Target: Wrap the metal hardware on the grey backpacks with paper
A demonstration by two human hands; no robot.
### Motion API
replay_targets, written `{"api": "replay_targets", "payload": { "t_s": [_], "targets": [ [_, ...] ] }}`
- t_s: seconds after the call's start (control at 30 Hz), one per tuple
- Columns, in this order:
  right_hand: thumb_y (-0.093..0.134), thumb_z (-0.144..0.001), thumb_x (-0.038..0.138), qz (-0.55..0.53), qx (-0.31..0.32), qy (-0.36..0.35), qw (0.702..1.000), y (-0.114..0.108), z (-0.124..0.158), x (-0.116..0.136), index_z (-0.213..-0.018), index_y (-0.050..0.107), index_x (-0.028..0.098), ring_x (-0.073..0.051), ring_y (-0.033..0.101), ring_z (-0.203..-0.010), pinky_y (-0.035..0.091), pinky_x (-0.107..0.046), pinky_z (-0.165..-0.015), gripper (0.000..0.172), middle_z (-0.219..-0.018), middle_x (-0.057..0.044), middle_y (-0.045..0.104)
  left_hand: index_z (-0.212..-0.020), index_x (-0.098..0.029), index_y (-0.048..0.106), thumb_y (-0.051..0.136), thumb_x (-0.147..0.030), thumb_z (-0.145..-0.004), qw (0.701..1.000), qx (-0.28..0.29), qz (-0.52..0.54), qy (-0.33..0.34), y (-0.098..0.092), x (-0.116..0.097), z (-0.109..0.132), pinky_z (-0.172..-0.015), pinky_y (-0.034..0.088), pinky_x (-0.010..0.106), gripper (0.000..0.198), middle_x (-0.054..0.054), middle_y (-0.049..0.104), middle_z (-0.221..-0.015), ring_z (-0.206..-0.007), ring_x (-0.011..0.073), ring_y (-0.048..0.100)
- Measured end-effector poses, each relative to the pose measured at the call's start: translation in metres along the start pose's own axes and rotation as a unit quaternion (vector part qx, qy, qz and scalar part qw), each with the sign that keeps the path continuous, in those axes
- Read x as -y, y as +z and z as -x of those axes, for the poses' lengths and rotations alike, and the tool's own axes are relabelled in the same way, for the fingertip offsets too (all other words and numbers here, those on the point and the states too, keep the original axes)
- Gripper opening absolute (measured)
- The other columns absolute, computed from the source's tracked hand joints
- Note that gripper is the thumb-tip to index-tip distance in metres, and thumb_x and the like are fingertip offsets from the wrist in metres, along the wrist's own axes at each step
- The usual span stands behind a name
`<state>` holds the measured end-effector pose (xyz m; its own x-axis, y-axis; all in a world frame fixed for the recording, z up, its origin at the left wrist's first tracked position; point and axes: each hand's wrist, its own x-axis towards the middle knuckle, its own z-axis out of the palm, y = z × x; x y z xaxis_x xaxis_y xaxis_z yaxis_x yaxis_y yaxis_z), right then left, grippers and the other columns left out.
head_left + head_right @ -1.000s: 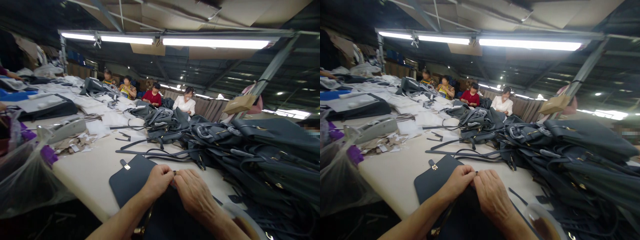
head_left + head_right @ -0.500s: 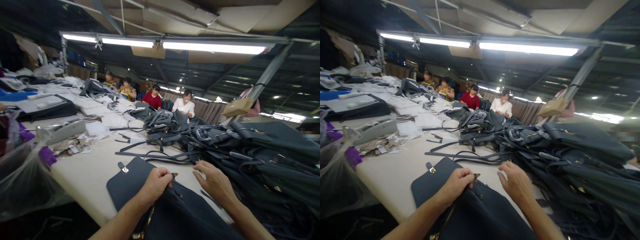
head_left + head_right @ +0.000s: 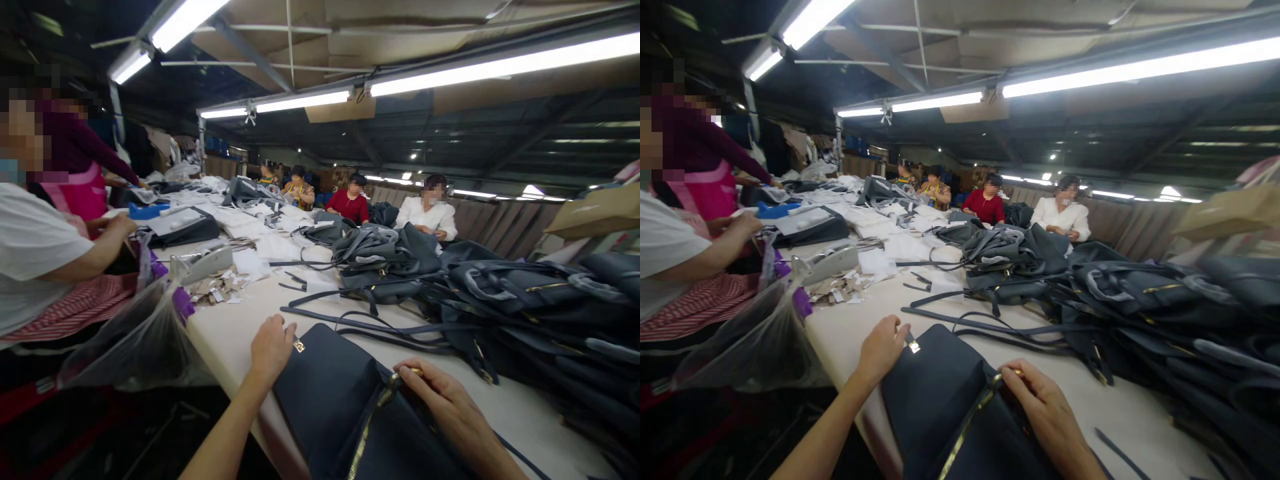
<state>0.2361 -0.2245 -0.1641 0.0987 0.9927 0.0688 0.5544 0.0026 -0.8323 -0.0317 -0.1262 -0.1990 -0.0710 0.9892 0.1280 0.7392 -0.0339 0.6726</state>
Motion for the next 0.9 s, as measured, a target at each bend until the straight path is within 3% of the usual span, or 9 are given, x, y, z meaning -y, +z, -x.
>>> {"api": "replay_targets", "payload": {
  "t_s": [0.13,0.3,0.4,0.5,0.6,0.73,0.77,0.83,0.9],
  "targets": [
    [0.061,-0.075,0.065,-0.082,-0.046,0.038,0.995,-0.004,0.01,-0.021,-0.086,0.072,0.022,-0.018,0.056,-0.063,0.044,-0.025,-0.057,0.045,-0.068,0.001,0.065,-0.083,-0.012,0.066,0.046,-0.041,-0.089,0.996,0.072,-0.023,-0.044,-0.001,0.018,-0.031,-0.085,0.044,0.041,0.036,0.02,0.071,-0.094,-0.1,0.033,0.063],
    [0.071,-0.059,0.071,-0.154,-0.202,0.08,0.964,-0.017,0.034,-0.043,-0.085,0.075,0.022,-0.022,0.064,-0.076,0.051,-0.027,-0.067,0.056,-0.079,-0.002,0.071,-0.051,-0.017,0.058,0.055,-0.051,-0.079,0.981,0.185,0.053,-0.018,0.015,0.01,-0.029,-0.062,0.043,0.03,0.044,0.007,0.061,-0.053,-0.065,0.0238,0.063],
    [0.074,-0.054,0.072,-0.206,-0.255,0.106,0.939,-0.02,0.044,-0.047,-0.09,0.074,0.022,-0.022,0.064,-0.073,0.052,-0.028,-0.062,0.062,-0.075,-0.003,0.071,-0.054,-0.016,0.06,0.062,-0.057,-0.071,0.961,0.244,0.131,0.003,0.019,0.01,-0.016,-0.051,0.037,0.026,0.045,0.0,0.052,-0.047,-0.05,0.0164,0.053],
    [0.071,-0.06,0.07,-0.199,-0.314,0.082,0.925,-0.017,0.046,-0.039,-0.097,0.072,0.021,-0.021,0.062,-0.072,0.05,-0.028,-0.062,0.062,-0.076,-0.002,0.07,-0.071,-0.015,0.066,0.064,-0.06,-0.067,0.937,0.262,0.232,0.029,0.016,0.003,-0.012,-0.047,0.037,0.025,0.046,-0.001,0.056,-0.054,-0.047,0.0135,0.049],
    [0.067,-0.066,0.067,-0.13,-0.385,0.034,0.913,-0.011,0.04,-0.015,-0.095,0.072,0.019,-0.02,0.06,-0.074,0.048,-0.031,-0.068,0.056,-0.082,-0.003,0.07,-0.089,-0.014,0.067,0.068,-0.051,-0.067,0.921,0.198,0.326,0.078,-0.009,-0.025,-0.025,-0.057,0.044,0.027,0.043,0.002,0.063,-0.069,-0.058,0.0148,0.056],
    [0.061,-0.075,0.059,-0.127,-0.465,-0.006,0.876,0.005,0.017,0.03,-0.093,0.069,0.017,-0.019,0.056,-0.068,0.046,-0.032,-0.067,0.047,-0.076,-0.003,0.065,-0.091,-0.018,0.068,0.068,-0.028,-0.07,0.902,0.081,0.376,0.195,-0.077,-0.085,-0.03,-0.075,0.046,0.028,0.023,0.001,0.062,-0.083,-0.08,0.0169,0.058],
    [0.062,-0.075,0.057,-0.165,-0.468,-0.008,0.868,0.01,0.009,0.04,-0.094,0.068,0.018,-0.018,0.055,-0.066,0.045,-0.031,-0.064,0.044,-0.073,-0.002,0.064,-0.084,-0.018,0.07,0.069,-0.022,-0.07,0.895,0.052,0.365,0.249,-0.091,-0.098,-0.023,-0.079,0.045,0.028,0.015,0.001,0.061,-0.083,-0.085,0.0171,0.057],
    [0.066,-0.074,0.054,-0.259,-0.444,-0.014,0.858,0.022,-0.006,0.054,-0.091,0.065,0.019,-0.017,0.055,-0.063,0.044,-0.028,-0.06,0.039,-0.069,0.001,0.063,-0.083,-0.019,0.072,0.061,-0.017,-0.08,0.856,-0.032,0.264,0.443,-0.106,-0.115,-0.001,-0.079,0.044,0.03,0.012,0.003,0.06,-0.08,-0.085,0.0174,0.055],
    [0.072,-0.069,0.052,-0.326,-0.398,-0.024,0.857,0.032,-0.016,0.058,-0.087,0.063,0.02,-0.016,0.058,-0.063,0.046,-0.027,-0.058,0.037,-0.069,0.002,0.064,-0.084,-0.02,0.072,0.05,-0.012,-0.088,0.816,-0.084,0.152,0.551,-0.099,-0.115,0.022,-0.072,0.042,0.029,0.023,0.004,0.059,-0.08,-0.08,0.0166,0.053]
  ]
}}
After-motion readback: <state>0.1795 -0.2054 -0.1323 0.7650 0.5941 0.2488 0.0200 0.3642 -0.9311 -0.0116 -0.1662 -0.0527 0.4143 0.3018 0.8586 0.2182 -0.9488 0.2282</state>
